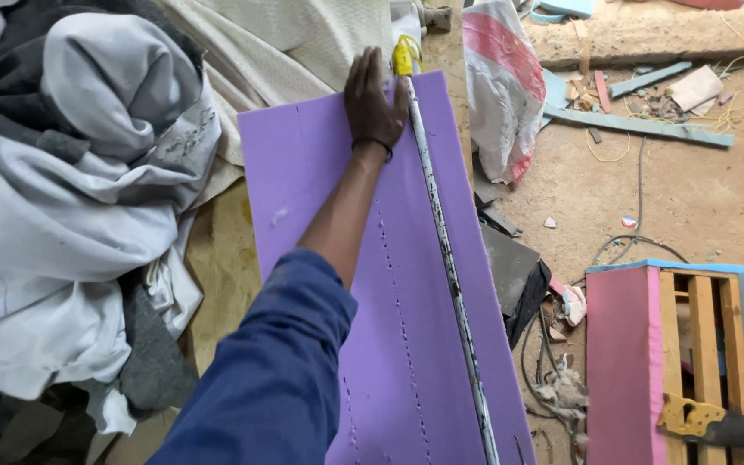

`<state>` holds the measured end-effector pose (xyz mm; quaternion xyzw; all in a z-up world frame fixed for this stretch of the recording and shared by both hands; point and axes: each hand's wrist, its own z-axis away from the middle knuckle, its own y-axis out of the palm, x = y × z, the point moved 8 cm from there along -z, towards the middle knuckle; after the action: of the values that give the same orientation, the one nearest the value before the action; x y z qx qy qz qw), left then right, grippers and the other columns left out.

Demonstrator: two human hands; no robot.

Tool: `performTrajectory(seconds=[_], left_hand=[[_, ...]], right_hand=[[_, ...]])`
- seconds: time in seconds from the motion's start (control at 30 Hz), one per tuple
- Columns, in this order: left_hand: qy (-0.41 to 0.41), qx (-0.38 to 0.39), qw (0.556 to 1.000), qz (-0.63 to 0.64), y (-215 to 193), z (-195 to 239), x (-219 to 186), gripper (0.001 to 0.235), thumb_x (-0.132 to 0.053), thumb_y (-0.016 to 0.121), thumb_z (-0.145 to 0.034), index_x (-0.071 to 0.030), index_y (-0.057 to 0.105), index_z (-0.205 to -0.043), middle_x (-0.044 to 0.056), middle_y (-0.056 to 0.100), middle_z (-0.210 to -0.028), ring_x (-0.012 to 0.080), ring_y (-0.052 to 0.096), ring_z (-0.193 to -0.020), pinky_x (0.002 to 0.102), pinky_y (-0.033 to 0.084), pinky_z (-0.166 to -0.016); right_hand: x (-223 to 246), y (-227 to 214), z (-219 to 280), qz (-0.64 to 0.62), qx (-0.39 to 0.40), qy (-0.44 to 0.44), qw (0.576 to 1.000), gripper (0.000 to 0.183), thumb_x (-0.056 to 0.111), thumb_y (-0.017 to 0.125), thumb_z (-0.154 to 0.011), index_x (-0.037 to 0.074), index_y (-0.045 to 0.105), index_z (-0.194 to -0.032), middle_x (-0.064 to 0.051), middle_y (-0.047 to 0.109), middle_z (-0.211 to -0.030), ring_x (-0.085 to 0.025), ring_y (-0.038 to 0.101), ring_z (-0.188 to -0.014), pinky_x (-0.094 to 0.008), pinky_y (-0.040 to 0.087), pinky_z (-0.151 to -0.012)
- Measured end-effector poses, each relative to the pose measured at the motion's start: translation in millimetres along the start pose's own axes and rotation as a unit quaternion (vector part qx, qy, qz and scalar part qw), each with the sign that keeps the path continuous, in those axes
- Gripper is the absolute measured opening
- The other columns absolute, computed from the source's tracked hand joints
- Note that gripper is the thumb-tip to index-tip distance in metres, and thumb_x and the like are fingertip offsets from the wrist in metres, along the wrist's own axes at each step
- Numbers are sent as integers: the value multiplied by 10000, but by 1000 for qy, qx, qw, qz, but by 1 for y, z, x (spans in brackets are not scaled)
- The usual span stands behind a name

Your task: Measuring and cutting a purple foam board using a tape measure and a utility knife on a workshop table.

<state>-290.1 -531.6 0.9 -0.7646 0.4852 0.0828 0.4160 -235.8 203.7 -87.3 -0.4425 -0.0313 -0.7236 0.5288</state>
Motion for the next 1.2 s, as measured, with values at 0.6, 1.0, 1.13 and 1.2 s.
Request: performTrajectory(seconds=[0.6,1.0,1.13,1.2], left_hand=[[-15,261,965,-26,-222,426,-278,1543,-1055,924,-849,-246,337,-2024,94,246,-2122,387,270,-1959,650,107,-1597],[9,370,925,-81,-245,472,-313,1501,-972,988,-804,-354,345,-2011,-25,200,-2127,381,129,-1968,749,38,-1567],[13,379,923,-64,-245,473,-314,1510,-962,998,-799,-344,340,-2010,-29,204,-2124,410,118,-1960,783,47,-1557],[15,379,923,-64,-245,470,-315,1504,-978,985,-798,-343,353,-2005,-32,216,-2121,408,122,-1959,782,52,-1557]], right_hand=[[5,-62,120,35,85,-30,995,404,549,897,-1142,156,966,-1076,-50,934,-840,-231,782,-864,-406,546,-860],[-13,-69,112,-17,65,-104,992,415,512,903,-1143,138,934,-968,-52,873,-752,-208,715,-757,-369,492,-786],[-14,-70,109,-3,72,-95,993,440,544,915,-1117,143,953,-942,-73,843,-741,-226,712,-760,-371,505,-801],[-15,-70,107,-2,71,-95,993,440,550,919,-1114,154,958,-925,-75,828,-732,-227,706,-758,-371,505,-801]])
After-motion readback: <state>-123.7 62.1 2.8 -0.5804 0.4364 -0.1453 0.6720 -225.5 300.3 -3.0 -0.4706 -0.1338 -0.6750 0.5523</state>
